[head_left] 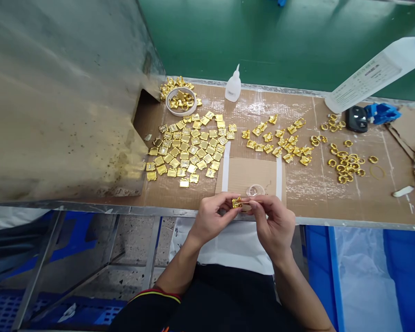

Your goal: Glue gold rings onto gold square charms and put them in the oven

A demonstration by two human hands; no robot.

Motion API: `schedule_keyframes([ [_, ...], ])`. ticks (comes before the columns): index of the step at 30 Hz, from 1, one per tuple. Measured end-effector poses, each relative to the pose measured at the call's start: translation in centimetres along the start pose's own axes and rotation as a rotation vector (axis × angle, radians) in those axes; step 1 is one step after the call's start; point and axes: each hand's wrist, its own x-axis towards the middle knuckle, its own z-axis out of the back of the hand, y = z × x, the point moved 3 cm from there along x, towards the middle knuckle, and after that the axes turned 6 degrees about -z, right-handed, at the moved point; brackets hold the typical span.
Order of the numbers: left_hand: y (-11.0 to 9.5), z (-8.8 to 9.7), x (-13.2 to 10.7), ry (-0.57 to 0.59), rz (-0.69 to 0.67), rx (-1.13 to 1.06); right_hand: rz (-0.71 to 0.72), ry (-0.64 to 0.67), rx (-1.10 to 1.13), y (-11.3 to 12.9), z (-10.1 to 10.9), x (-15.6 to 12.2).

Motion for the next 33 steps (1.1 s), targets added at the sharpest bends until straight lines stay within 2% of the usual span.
schedule_keyframes([
  [9,-0.07,-0.07,0.04,-0.012,-0.015,0.006,0.075,-0.017,-0.074,0.23,-0.2,0.11],
  [33,0.27,-0.09,-0.12,-0.014,0.034,-0.018,0.084,0.023,-0.106,0.39,-0.05,0.47],
])
